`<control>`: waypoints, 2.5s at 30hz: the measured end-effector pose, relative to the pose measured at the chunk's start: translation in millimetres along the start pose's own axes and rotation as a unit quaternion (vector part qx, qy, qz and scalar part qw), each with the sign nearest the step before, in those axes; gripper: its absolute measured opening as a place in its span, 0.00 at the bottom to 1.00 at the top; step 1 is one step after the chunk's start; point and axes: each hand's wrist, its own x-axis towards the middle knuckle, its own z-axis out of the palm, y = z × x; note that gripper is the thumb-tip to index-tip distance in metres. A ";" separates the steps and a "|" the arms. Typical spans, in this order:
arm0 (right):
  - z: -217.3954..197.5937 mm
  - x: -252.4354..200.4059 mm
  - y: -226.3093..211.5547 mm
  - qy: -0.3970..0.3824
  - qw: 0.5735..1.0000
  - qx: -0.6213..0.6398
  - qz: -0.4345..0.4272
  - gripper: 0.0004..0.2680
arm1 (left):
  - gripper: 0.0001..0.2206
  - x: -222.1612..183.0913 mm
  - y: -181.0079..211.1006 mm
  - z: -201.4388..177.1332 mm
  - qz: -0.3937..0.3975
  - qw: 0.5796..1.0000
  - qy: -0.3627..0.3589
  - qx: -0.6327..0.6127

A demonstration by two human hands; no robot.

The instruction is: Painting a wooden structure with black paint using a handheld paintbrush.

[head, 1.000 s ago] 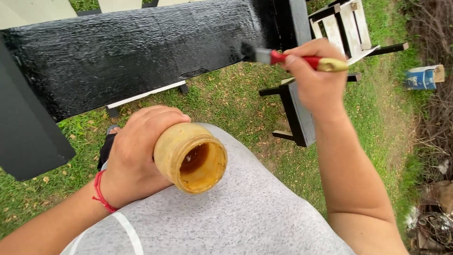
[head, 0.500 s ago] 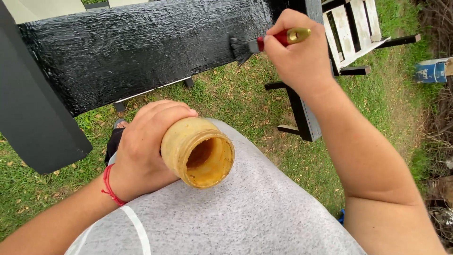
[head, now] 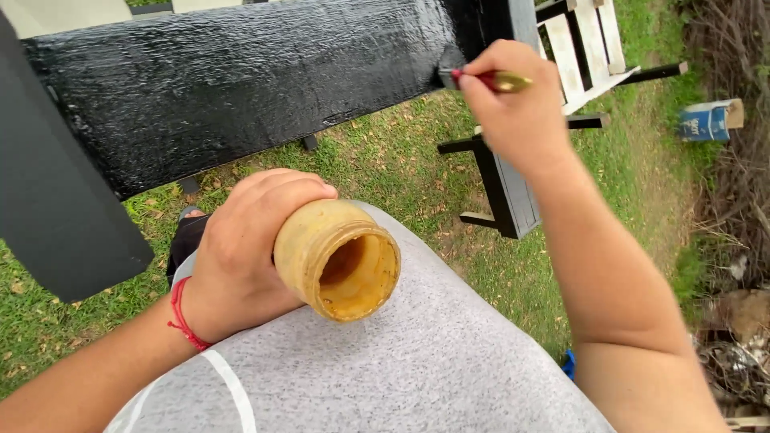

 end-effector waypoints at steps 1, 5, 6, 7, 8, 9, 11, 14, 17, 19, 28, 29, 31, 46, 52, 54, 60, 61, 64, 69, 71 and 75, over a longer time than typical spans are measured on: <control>3.9 0.7 -3.3 0.027 1.000 -0.005 -0.010 0.03 | 0.24 0.9 0.0 1.3 0.001 1.000 -0.003 -0.002; 14.2 12.1 -15.6 0.048 0.995 0.082 -0.033 0.04 | 0.24 0.5 -0.8 0.2 0.003 1.000 0.001 -0.006; 15.2 10.5 -20.3 0.049 0.995 0.082 -0.027 0.04 | 0.24 0.5 -0.8 0.3 0.003 1.000 -0.003 -0.009; 16.2 8.9 -25.1 0.037 0.993 0.108 -0.023 0.04 | 0.24 0.3 -0.7 0.2 0.001 1.000 -0.006 -0.012; 17.4 10.3 -30.6 0.024 0.991 0.133 -0.023 0.05 | 0.23 0.6 -1.5 0.0 0.001 1.000 -0.005 -0.012; 19.1 7.5 -35.5 0.025 0.991 0.132 -0.022 0.05 | 0.23 -0.1 -1.0 -0.5 0.001 1.000 -0.006 -0.013; 21.1 5.5 -46.4 0.018 0.993 0.111 -0.020 0.05 | 0.23 0.3 -0.8 -1.9 0.002 1.000 -0.004 -0.010; 31.6 -1.1 -48.0 0.037 0.985 0.167 -0.007 0.04 | 0.23 -0.3 -1.1 -3.3 0.006 1.000 0.001 -0.012; 40.6 -7.6 -56.2 0.045 0.974 0.221 0.019 0.04 | 0.23 -1.3 -0.1 -4.1 0.005 1.000 0.000 -0.012; 45.2 -11.8 -67.2 0.024 0.959 0.280 0.042 0.04 | 0.22 -1.6 0.3 -5.4 0.007 1.000 0.001 -0.009; 35.8 -0.8 -34.5 0.046 0.905 0.417 0.072 0.04 | 0.23 -5.0 1.7 -5.8 0.010 1.000 0.000 -0.001; 37.0 0.2 -27.7 0.056 0.959 0.277 0.038 0.04 | 0.23 -5.2 1.9 -5.5 0.007 1.000 -0.001 0.002; 28.1 -3.5 -21.8 0.060 0.972 0.226 0.018 0.04 | 0.23 -4.4 3.4 -3.8 0.010 1.000 -0.002 0.002; 1.9 28.4 22.1 0.101 0.989 -0.044 -0.094 0.06 | 0.24 -7.4 6.9 -6.0 0.016 1.000 0.013 0.014; 18.1 27.9 -71.4 -0.048 0.961 0.263 0.069 0.06 | 0.22 -5.1 8.3 -3.0 0.013 1.000 0.016 0.014; 23.0 25.3 -76.2 -0.093 0.933 0.332 0.100 0.06 | 0.22 -6.4 8.4 -0.5 0.009 1.000 0.008 0.010; 29.5 36.8 -47.8 -0.008 0.972 0.230 0.039 0.05 | 0.22 -6.4 8.1 1.0 0.011 1.000 0.005 0.011; 26.1 37.0 -39.5 0.008 0.983 0.178 0.048 0.05 | 0.22 -6.9 8.0 1.4 0.011 1.000 0.009 0.014; 16.6 43.4 -21.5 0.028 0.990 0.126 0.057 0.05 | 0.22 -6.8 7.3 2.5 0.015 0.999 0.020 0.023; 3.8 44.5 -9.7 0.021 0.998 0.041 0.030 0.07 | 0.23 -9.2 8.9 2.4 0.012 0.999 0.019 0.025; -3.6 45.0 -3.9 0.071 0.996 0.042 -0.019 0.05 | 0.22 -11.9 8.4 1.7 0.014 0.999 0.021 0.029; -3.3 36.1 -37.6 0.080 0.989 -0.025 -0.123 0.08 | 0.23 -14.0 10.3 -0.6 0.000 0.999 0.029 0.034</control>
